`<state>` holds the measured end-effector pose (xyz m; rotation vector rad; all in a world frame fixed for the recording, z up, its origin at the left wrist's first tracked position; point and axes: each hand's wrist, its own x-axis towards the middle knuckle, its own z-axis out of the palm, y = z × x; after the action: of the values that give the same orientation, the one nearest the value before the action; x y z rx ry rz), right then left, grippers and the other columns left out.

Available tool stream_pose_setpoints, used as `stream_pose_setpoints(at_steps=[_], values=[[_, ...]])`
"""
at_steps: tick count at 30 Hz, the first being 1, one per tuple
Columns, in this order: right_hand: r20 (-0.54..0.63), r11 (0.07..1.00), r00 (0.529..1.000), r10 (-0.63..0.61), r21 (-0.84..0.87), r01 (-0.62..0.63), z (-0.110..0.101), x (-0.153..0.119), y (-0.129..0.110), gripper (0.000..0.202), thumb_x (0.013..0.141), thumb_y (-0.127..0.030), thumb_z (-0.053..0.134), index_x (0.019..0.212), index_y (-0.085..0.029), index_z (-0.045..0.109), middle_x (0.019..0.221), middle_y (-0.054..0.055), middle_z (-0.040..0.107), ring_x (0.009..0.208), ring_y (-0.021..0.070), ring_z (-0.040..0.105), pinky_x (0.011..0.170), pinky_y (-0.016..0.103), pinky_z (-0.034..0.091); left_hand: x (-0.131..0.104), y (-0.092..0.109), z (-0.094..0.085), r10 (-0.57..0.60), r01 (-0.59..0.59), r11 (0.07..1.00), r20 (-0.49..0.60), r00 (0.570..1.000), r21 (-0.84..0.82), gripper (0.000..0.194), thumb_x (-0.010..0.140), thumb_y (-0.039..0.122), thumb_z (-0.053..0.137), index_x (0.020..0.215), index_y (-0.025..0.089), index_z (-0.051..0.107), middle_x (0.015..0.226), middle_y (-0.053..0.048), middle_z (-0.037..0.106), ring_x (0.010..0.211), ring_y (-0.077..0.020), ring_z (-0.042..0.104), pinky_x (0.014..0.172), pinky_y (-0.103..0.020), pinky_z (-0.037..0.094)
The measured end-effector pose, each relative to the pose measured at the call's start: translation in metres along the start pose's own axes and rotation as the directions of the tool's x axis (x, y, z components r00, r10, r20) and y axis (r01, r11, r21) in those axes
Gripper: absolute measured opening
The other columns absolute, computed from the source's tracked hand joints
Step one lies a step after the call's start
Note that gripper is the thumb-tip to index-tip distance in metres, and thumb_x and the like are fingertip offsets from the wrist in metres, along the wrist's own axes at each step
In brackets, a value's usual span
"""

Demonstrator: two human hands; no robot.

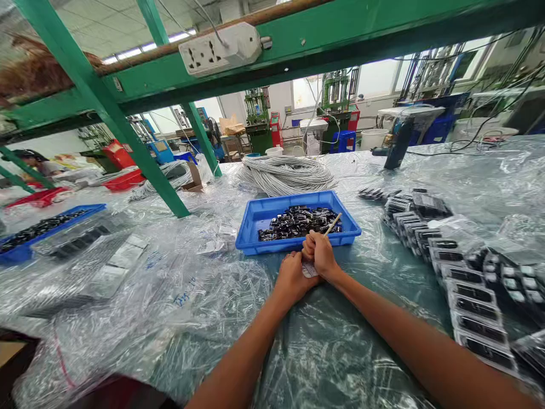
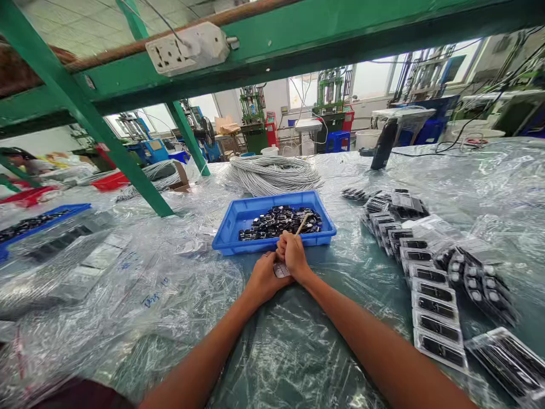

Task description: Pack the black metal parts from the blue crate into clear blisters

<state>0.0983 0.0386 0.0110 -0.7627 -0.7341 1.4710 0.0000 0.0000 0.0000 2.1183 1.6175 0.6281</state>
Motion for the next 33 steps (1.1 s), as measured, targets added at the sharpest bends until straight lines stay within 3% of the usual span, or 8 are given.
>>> stream_pose_setpoints(at_steps=[4,7,9,14,24,28,31,33], values=[[0.181,0.985,0.972,0.146,-0.121,-0.126,-0.009,-0.002,-0.010,0.043,0.083,-0.030,0.046,0.047,-0.023,0.025,0.041,-0.008,0.021,0.036,0.0048,0.015,0.035,0.020,0.014,-0.003,-0.002,0.002,0.021,-0.021,1.000,-0.026,0.999,0.005,0.040,0.071,0.044,0.078,0.094,0.014,0.064,0.096,-0.011,0.066,0.092,-0.0285,0.062,0.078,-0.036,0.046],[0.377,0.915,0.848,0.372,-0.305,-0.266,-0.016,-0.004,-0.020,0.043,0.086,-0.031,0.047,0.049,-0.022,0.028,0.042,-0.008,0.023,0.036,0.0048,0.013,0.035,0.019,0.012,-0.004,-0.003,0.001,0.070,-0.070,0.998,-0.019,0.997,0.001,0.031,0.075,0.038,0.076,0.096,0.018,0.067,0.096,-0.009,0.067,0.096,-0.0283,0.061,0.081,-0.036,0.046],[0.417,0.884,0.792,0.446,-0.344,-0.316,-0.019,-0.001,-0.027,0.043,0.088,-0.032,0.045,0.049,-0.022,0.028,0.042,-0.009,0.023,0.037,0.0049,0.012,0.035,0.019,0.011,-0.004,-0.002,0.000,0.070,-0.070,0.997,0.002,0.998,0.019,0.032,0.075,0.037,0.075,0.100,0.018,0.068,0.099,-0.010,0.066,0.099,-0.0292,0.060,0.085,-0.037,0.046],[0.208,0.992,0.972,0.113,-0.082,-0.097,-0.025,0.016,-0.033,0.049,0.090,-0.036,0.042,0.049,-0.022,0.020,0.041,-0.009,0.015,0.036,0.0055,0.009,0.035,0.019,0.012,-0.004,0.002,0.004,0.026,-0.027,0.990,0.010,1.000,0.141,0.053,0.076,0.040,0.071,0.122,0.017,0.062,0.114,-0.016,0.060,0.109,-0.0334,0.057,0.094,-0.043,0.044],[0.138,0.984,0.986,-0.091,-0.137,0.110,-0.017,0.014,-0.006,0.050,0.083,-0.043,0.050,0.048,-0.023,0.022,0.041,-0.009,0.018,0.036,0.0050,0.013,0.036,0.021,0.012,-0.001,0.002,0.012,0.044,-0.039,0.979,-0.021,0.999,0.202,0.040,0.083,0.046,0.065,0.109,0.015,0.063,0.112,-0.015,0.059,0.108,-0.0331,0.055,0.092,-0.045,0.044],[0.242,0.963,0.964,0.114,-0.267,-0.047,-0.017,0.007,-0.016,0.045,0.085,-0.037,0.047,0.049,-0.023,0.023,0.042,-0.009,0.019,0.037,0.0053,0.013,0.037,0.021,0.011,-0.002,0.003,0.011,0.018,-0.012,0.978,-0.026,1.000,0.209,0.039,0.083,0.047,0.064,0.104,0.014,0.062,0.111,-0.016,0.060,0.108,-0.0333,0.056,0.092,-0.044,0.043],[0.372,0.878,0.845,0.384,-0.431,-0.209,-0.025,0.002,-0.033,0.044,0.086,-0.034,0.047,0.051,-0.023,0.023,0.044,-0.009,0.020,0.039,0.0050,0.011,0.038,0.021,0.009,-0.003,0.005,0.010,0.012,-0.006,0.979,-0.026,1.000,0.203,0.040,0.082,0.048,0.064,0.102,0.014,0.061,0.112,-0.017,0.060,0.110,-0.0345,0.056,0.093,-0.045,0.043],[0.408,0.854,0.800,0.440,-0.466,-0.232,-0.030,0.002,-0.047,0.044,0.088,-0.038,0.046,0.054,-0.022,0.023,0.046,-0.009,0.019,0.041,0.0050,0.011,0.039,0.020,0.011,-0.004,0.005,0.008,0.021,-0.015,0.985,-0.030,0.999,0.174,0.039,0.079,0.046,0.068,0.101,0.014,0.060,0.111,-0.017,0.061,0.110,-0.0348,0.057,0.092,-0.045,0.044]])
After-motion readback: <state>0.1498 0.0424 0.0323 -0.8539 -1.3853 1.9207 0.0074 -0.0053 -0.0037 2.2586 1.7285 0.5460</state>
